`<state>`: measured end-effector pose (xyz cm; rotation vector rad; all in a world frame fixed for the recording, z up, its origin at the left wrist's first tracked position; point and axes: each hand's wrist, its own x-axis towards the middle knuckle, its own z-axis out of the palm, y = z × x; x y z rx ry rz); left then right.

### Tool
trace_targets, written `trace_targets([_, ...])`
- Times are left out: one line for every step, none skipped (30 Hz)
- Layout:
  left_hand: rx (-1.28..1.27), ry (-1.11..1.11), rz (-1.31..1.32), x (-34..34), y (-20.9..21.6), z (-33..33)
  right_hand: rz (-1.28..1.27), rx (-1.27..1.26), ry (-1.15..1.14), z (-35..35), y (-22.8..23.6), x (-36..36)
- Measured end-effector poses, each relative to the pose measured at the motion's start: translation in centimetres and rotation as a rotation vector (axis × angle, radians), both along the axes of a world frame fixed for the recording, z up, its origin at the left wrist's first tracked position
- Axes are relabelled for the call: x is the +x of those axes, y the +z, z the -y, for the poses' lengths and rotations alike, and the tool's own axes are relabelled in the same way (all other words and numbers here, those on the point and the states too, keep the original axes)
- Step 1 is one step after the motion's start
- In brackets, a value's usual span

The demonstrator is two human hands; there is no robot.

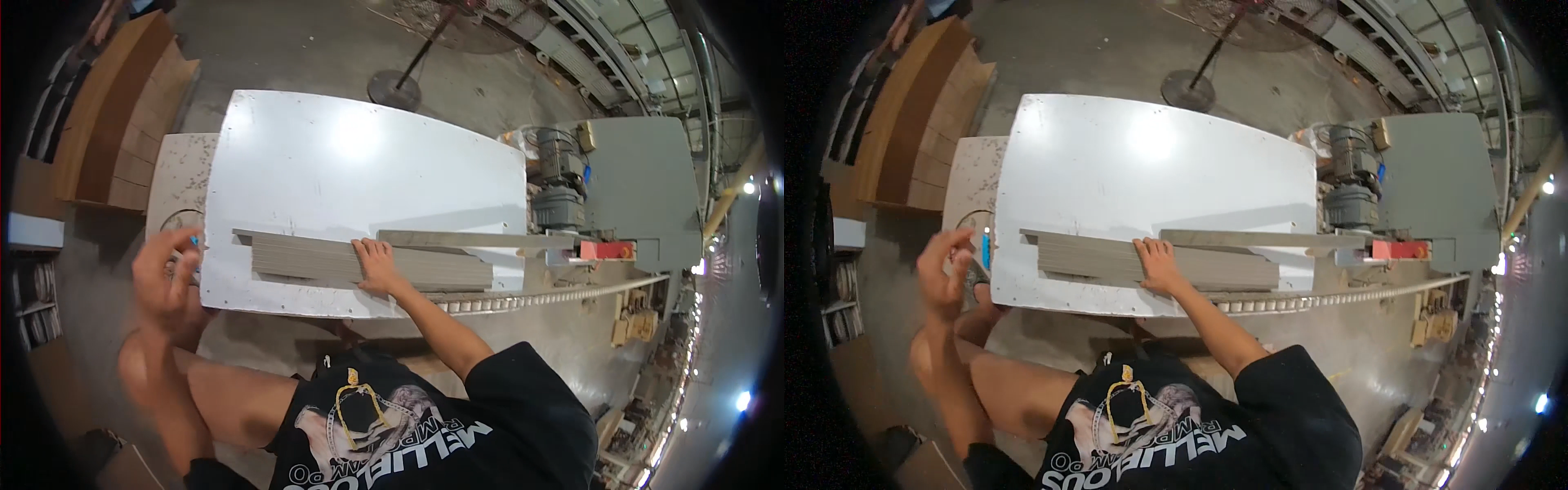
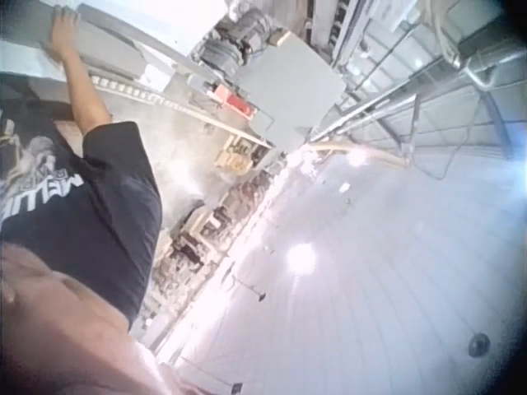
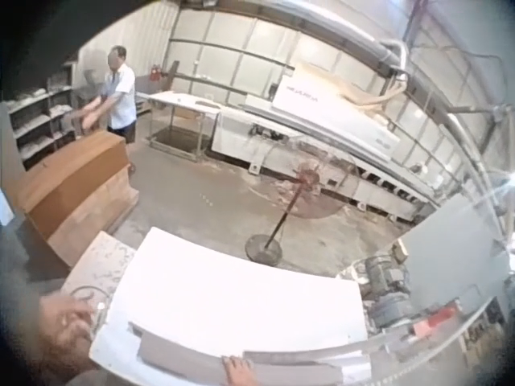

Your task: The person feeds wooden strips along an edge banding machine track and then stacks and aligns the wooden strips on a table by hand.

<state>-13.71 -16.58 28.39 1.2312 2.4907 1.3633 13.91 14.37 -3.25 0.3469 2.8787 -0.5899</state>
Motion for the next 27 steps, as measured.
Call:
trace_targets([0.031, -0.022, 0.047, 1.3, -1.1, 1.0, 0.025, -0.002, -0.019, -0.2, -0.1, 0.7])
trace_targets([0.166, 0.019, 0.222, 3.1, -2.3, 2.0, 0.001, -0.009, 0.004, -0.1, -0.2, 0.5])
trace_targets([0.309, 0.049, 0.401, 4.9, -4.1, 2.7, 0.003, -0.012, -0.002, -0.2, -0.3, 0.5])
trace_targets([0.362, 0.131, 0.457, 7.3, -6.3, 2.8, 0.013, -0.012, -0.008, -0.1, -0.3, 0.7])
trace_targets([0.416, 0.223, 0.513, 9.6, -7.7, 2.7, 0.009, -0.016, 0.0, 0.2, 0.1, 0.4])
trace_targets([0.393, 0.153, 0.56, 11.1, -8.0, 1.5, 0.009, -0.011, 0.012, 0.3, 0.2, 0.2])
trace_targets([0.22, 0.093, 0.593, 11.9, -8.2, 1.5, -0.007, -0.014, 0.013, 0.6, 0.2, 0.1])
trace_targets([0.137, -0.026, 0.512, 11.9, -6.7, 0.6, -0.013, -0.015, 0.015, 0.6, 0.3, 0.3])
trace_targets([0.144, -0.081, 0.473, 11.7, -6.1, -0.5, 0.006, -0.014, 0.041, 0.6, 0.3, 0.6])
trace_targets([0.145, -0.132, 0.429, 11.2, -5.2, -1.2, 0.019, 0.0, 0.019, 0.7, 0.4, 0.4])
trace_targets([0.151, -0.107, 0.441, 10.8, -4.5, -2.1, 0.03, 0.019, -0.005, 0.7, 0.4, 0.1])
trace_targets([0.177, -0.162, 0.349, 10.5, -3.8, -2.8, 0.046, 0.017, 0.023, 0.7, 0.3, -0.2])
trace_targets([0.2, -0.22, 0.259, 10.1, -3.4, -3.2, 0.029, 0.029, 0.007, 0.7, 0.3, -0.3])
trace_targets([0.196, -0.196, 0.278, 9.8, -3.2, -2.8, 0.015, 0.035, -0.011, 1.0, 0.4, 0.0])
trace_targets([0.18, -0.226, 0.218, 9.5, -3.2, -2.4, -0.001, 0.033, -0.005, 1.0, 0.3, -0.2])
trace_targets([0.165, -0.261, 0.161, 9.3, -3.3, -1.9, 0.023, 0.023, 0.011, 1.0, 0.3, -0.3])
trace_targets([0.164, -0.239, 0.118, 9.1, -3.6, -1.5, 0.016, 0.031, 0.004, 0.9, 0.3, -0.4])
trace_targets([0.155, -0.223, 0.138, 8.8, -3.7, -1.1, 0.006, 0.037, -0.003, 0.9, 0.2, -0.5])
trace_targets([0.142, -0.226, 0.115, 8.4, -3.5, -0.8, -0.002, 0.05, -0.001, 0.9, 0.0, -0.5])
trace_targets([0.134, -0.223, 0.083, 8.1, -3.4, -0.3, 0.007, 0.044, 0.022, 0.9, 0.1, -0.6])
trace_targets([0.142, -0.196, 0.081, 7.7, -3.3, 0.0, -0.005, 0.048, 0.025, 0.8, 0.2, -0.9])
trace_targets([0.131, -0.181, 0.085, 7.4, -3.4, 0.2, -0.017, 0.046, 0.021, 0.6, 0.1, -0.8])
trace_targets([0.121, -0.168, 0.086, 7.0, -3.5, 0.5, -0.005, 0.049, 0.021, 0.6, 0.0, -0.7])
trace_targets([0.111, -0.157, 0.082, 6.8, -3.4, 0.7, -0.011, 0.038, 0.033, 0.6, 0.0, -0.7])
trace_targets([0.122, -0.139, 0.098, 6.6, -3.5, 1.0, 0.001, 0.042, 0.026, 0.7, 0.0, -0.7])
trace_targets([0.112, -0.132, 0.083, 6.7, -3.6, 1.3, 0.01, 0.047, 0.018, 0.7, 0.1, -0.7])
trace_targets([0.121, -0.123, 0.071, 6.8, -3.6, 1.5, 0.026, 0.039, 0.013, 0.7, 0.3, -0.6])
